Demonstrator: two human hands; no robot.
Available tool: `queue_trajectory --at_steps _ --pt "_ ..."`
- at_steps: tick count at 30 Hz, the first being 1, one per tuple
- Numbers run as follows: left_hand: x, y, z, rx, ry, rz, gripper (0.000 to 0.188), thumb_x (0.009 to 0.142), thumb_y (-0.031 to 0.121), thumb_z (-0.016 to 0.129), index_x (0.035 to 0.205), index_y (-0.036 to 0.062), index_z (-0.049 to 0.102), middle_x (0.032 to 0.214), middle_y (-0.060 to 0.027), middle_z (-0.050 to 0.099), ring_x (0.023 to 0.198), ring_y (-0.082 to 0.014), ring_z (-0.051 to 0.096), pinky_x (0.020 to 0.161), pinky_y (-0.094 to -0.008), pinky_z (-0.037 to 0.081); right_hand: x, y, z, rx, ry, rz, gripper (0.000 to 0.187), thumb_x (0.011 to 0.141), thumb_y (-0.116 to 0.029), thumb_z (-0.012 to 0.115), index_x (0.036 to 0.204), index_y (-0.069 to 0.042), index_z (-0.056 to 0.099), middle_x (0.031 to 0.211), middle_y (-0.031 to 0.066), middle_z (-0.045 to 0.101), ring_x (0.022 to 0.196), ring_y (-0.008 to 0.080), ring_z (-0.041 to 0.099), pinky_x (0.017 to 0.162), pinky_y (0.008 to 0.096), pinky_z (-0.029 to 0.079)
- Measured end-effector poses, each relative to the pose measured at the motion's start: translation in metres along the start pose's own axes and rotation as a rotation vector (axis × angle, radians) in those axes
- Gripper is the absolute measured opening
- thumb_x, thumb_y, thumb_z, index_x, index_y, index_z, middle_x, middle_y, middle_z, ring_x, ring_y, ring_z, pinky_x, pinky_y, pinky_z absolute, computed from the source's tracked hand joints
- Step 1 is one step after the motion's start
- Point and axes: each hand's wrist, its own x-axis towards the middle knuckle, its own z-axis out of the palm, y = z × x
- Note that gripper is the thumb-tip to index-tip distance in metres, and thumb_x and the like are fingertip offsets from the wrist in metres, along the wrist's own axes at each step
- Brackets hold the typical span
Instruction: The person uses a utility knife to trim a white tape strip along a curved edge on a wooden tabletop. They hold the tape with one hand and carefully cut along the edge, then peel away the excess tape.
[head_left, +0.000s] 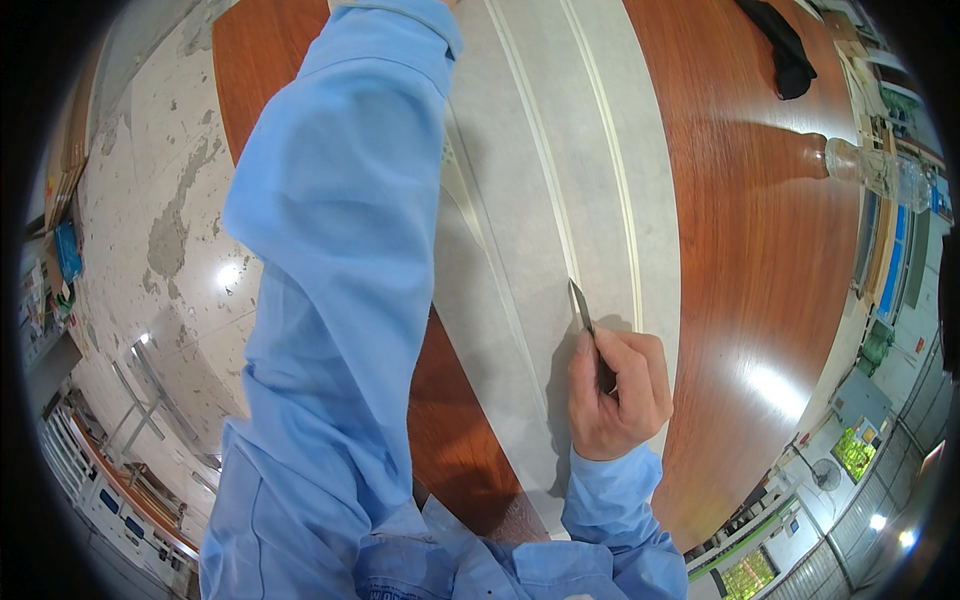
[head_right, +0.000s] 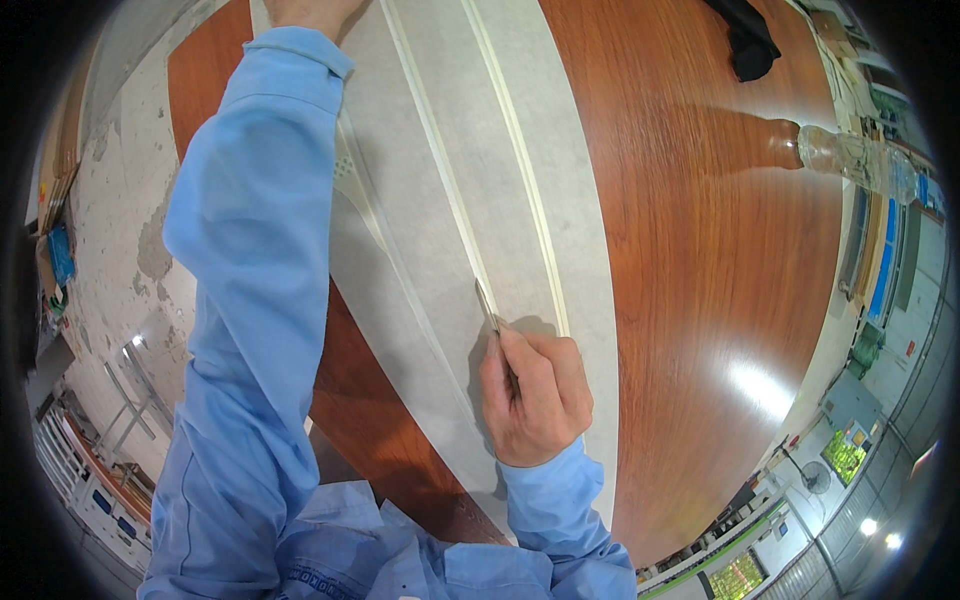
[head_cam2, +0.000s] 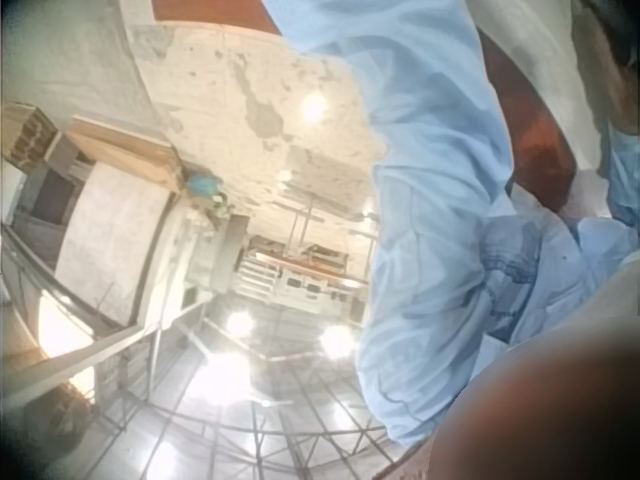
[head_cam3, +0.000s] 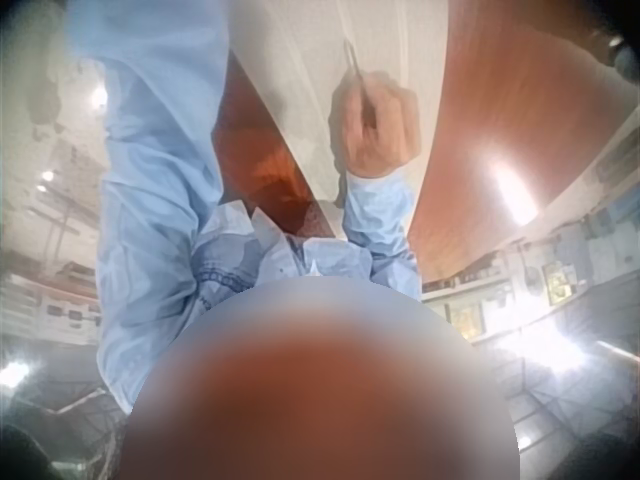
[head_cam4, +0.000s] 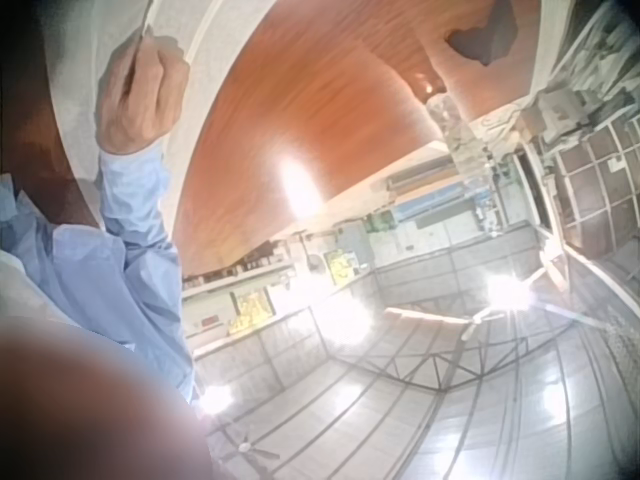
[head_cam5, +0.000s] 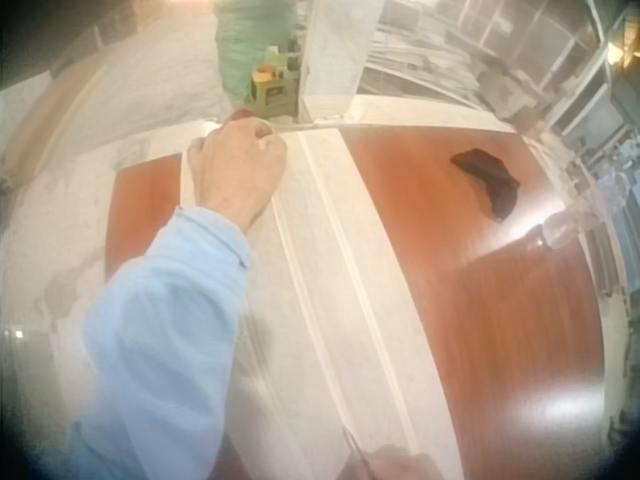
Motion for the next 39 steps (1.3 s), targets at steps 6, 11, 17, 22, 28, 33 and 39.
queue_trajectory --at_steps 6,11,17,22,28,33,39 --pt "-0.002 0.000 -0.001 0.010 0.007 0.018 0.034 0.094 0.028 0.057 0.104 0.0064 0.081 0.111 -0.0188 0.078 0.112 -0.0364 0.070 0.104 -0.0498 0.042 -0.004 0.000 -0.002 -0.003 -0.012 0.013 0.029 0.079 0.012 0.082 0.105 0.003 0.075 0.090 0.0150 0.068 0.069 0.0250 0.066 0.058 0.0332 0.051" --pt "0.003 0.001 0.001 0.062 -0.050 -0.054 0.035 0.095 0.029 0.057 0.108 0.0068 0.080 0.113 -0.0190 0.078 0.113 -0.0369 0.069 0.107 -0.0489 0.041 -0.010 -0.001 -0.005 -0.007 -0.009 0.039 0.029 0.079 0.012 0.083 0.106 0.003 0.075 0.090 0.0149 0.068 0.069 0.0249 0.066 0.058 0.0331 0.051" --pt "-0.002 0.003 -0.006 0.005 -0.056 -0.019 0.038 0.096 0.029 0.055 0.114 0.0050 0.079 0.116 -0.0195 0.077 0.116 -0.0365 0.068 0.109 -0.0479 0.040 -0.014 0.000 -0.005 0.009 -0.003 0.047 0.028 0.080 0.011 0.082 0.105 0.003 0.075 0.091 0.0149 0.068 0.069 0.0247 0.066 0.058 0.0329 0.051" --pt "-0.003 0.006 -0.008 0.020 -0.061 -0.023 0.040 0.096 0.030 0.055 0.117 0.0049 0.078 0.118 -0.0187 0.077 0.119 -0.0355 0.067 0.110 -0.0483 0.038 -0.013 0.001 -0.006 0.012 0.014 0.031 0.027 0.080 0.011 0.082 0.105 0.002 0.075 0.091 0.0147 0.069 0.069 0.0233 0.065 0.057 0.0321 0.051" --pt "-0.003 0.006 -0.008 0.016 -0.070 -0.038 0.039 0.096 0.029 0.056 0.117 0.0051 0.078 0.119 -0.0186 0.077 0.119 -0.0347 0.067 0.112 -0.0480 0.037 -0.013 0.002 -0.004 0.016 0.023 0.046 0.027 0.081 0.010 0.082 0.105 0.001 0.075 0.091 0.0141 0.069 0.069 0.0221 0.066 0.057 0.0316 0.050" --pt "-0.002 0.006 -0.008 0.026 -0.079 -0.027 0.038 0.096 0.029 0.056 0.116 0.0053 0.078 0.118 -0.0189 0.077 0.118 -0.0348 0.068 0.111 -0.0488 0.038 -0.012 0.002 -0.003 0.011 0.021 0.042 0.027 0.081 0.010 0.082 0.105 0.001 0.075 0.091 0.0138 0.069 0.068 0.0220 0.065 0.056 0.0316 0.050" --pt "-0.002 0.006 -0.008 0.026 -0.080 -0.029 0.038 0.096 0.029 0.056 0.115 0.0056 0.079 0.116 -0.0183 0.078 0.117 -0.0349 0.068 0.110 -0.0491 0.038 -0.013 0.003 -0.003 0.009 0.026 0.023 0.027 0.080 0.010 0.083 0.105 0.002 0.075 0.091 0.0143 0.069 0.068 0.0219 0.065 0.056 0.0318 0.050"
